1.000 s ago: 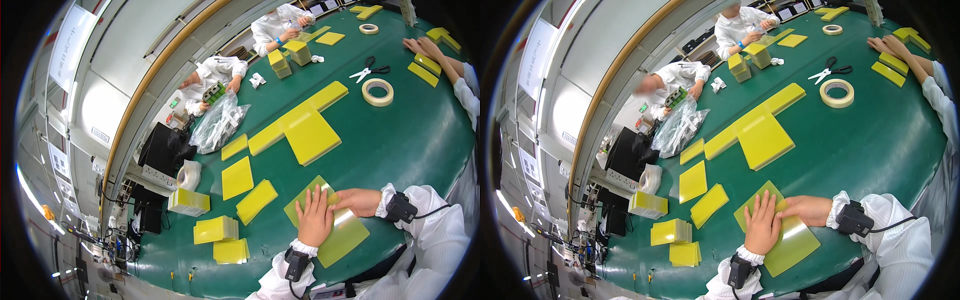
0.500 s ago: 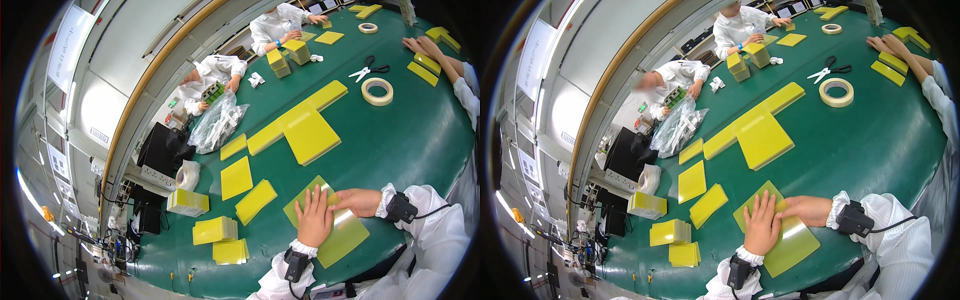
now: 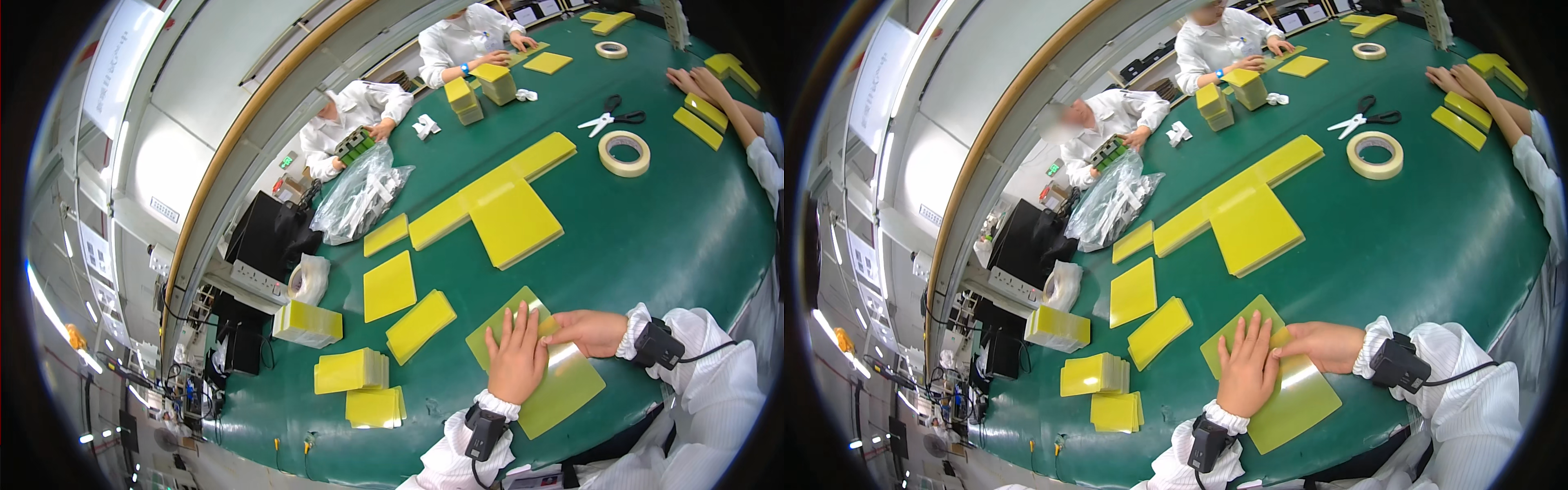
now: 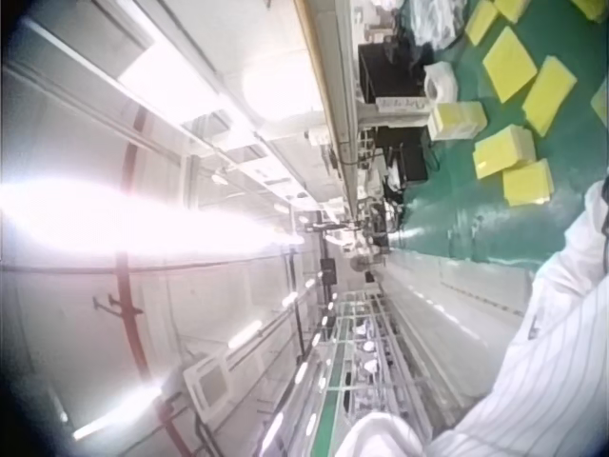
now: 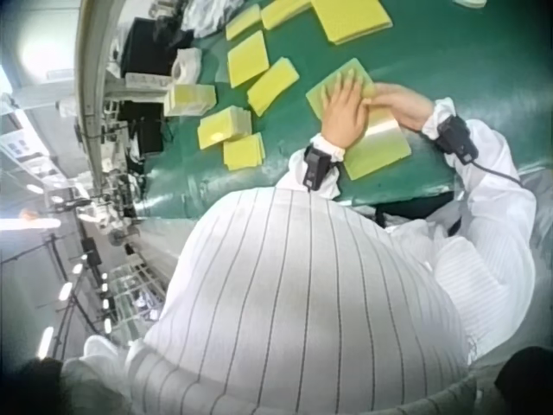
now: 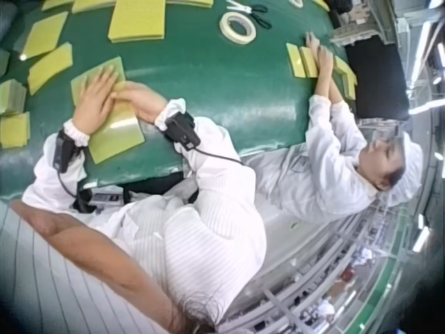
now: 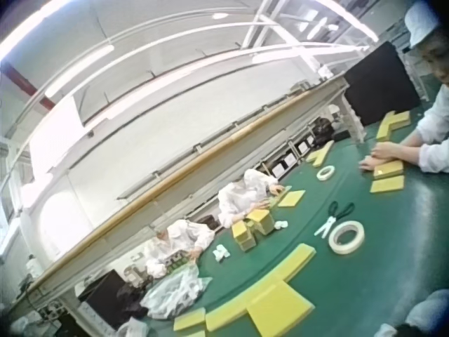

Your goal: Applying adhesive film or tape to yellow rectangular electronic components at a factory assembly line.

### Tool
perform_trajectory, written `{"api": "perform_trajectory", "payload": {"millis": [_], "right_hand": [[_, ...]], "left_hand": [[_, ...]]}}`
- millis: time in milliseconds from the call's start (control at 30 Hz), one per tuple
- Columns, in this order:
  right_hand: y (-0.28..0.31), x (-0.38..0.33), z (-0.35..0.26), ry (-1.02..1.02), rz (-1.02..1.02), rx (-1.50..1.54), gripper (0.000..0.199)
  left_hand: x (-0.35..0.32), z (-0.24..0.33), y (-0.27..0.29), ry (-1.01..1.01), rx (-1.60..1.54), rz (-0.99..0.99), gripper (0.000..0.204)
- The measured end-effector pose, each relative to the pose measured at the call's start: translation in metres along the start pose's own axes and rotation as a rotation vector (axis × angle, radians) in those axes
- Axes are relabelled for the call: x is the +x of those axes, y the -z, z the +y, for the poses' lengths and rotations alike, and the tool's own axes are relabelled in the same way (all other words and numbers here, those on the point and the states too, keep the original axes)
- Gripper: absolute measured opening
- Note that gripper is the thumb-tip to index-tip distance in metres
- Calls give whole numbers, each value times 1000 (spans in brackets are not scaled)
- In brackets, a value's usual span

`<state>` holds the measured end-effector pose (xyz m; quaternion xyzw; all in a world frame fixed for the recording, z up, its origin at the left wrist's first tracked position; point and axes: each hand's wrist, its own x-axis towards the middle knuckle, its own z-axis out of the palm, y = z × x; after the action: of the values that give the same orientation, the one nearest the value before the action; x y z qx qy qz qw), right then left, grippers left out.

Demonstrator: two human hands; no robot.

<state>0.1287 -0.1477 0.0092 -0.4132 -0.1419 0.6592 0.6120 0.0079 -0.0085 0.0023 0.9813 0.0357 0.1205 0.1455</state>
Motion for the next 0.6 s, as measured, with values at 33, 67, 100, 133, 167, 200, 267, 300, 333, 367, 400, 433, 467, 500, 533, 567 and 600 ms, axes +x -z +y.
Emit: {"api": "perform_trajectory", "payload": {"millis": [33, 67, 100, 133, 167, 200, 267, 300, 333, 367, 400, 433, 467, 500, 533, 567, 600], "right_hand": [[1, 1, 1, -8, -10, -7, 44], [2, 1, 3, -7, 22, -10, 42], [2, 1, 2, -6, 52, -13, 41], [-2, -1, -1, -14, 38, -23, 41], [-7, -5, -5, 1, 21, -6, 40], [-11, -8, -8, 16, 5, 11, 39], [-9, -8, -7, -24, 27, -15, 37], [-10, -8, -8, -19, 29, -16, 37], [-10, -7, -9, -13, 32, -16, 36], [-11, -6, -9, -18, 33, -8, 36], [-12, -5, -8, -25, 28, -9, 36], [-12, -5, -9, -11, 15, 8, 36], [-12, -6, -10, 4, 2, 27, 36], [-12, -7, -10, 3, 1, 20, 36], [-11, -8, -8, -7, 22, 4, 36], [-11, -8, -8, -16, 43, -12, 36], [-12, -8, -9, -17, 42, -13, 36]], "left_hand": [[0, 0, -1, 13, 3, 6, 48], [1, 0, -1, 5, -1, 2, 48], [1, 0, -2, -2, -5, -1, 48], [1, 0, 0, 13, 2, 7, 48], [1, 2, 0, 8, -10, 13, 48], [-1, 2, 1, 2, -21, 18, 48], [-1, 1, -4, 11, -1, 30, 48], [-1, 1, -5, 6, -3, 35, 48], [-1, 0, -5, -1, -5, 39, 48], [-2, -1, -4, 0, 6, 36, 49], [-4, -1, -4, 9, 7, 37, 49], [-3, -1, -3, 9, 5, 37, 49], [-1, 0, -3, 9, 3, 37, 49], [-1, 0, -3, 10, 2, 43, 49], [-2, 1, -4, 6, 2, 39, 49], [-3, 1, -4, 1, 2, 33, 49], [-3, 0, -4, 3, 2, 34, 49]]}}
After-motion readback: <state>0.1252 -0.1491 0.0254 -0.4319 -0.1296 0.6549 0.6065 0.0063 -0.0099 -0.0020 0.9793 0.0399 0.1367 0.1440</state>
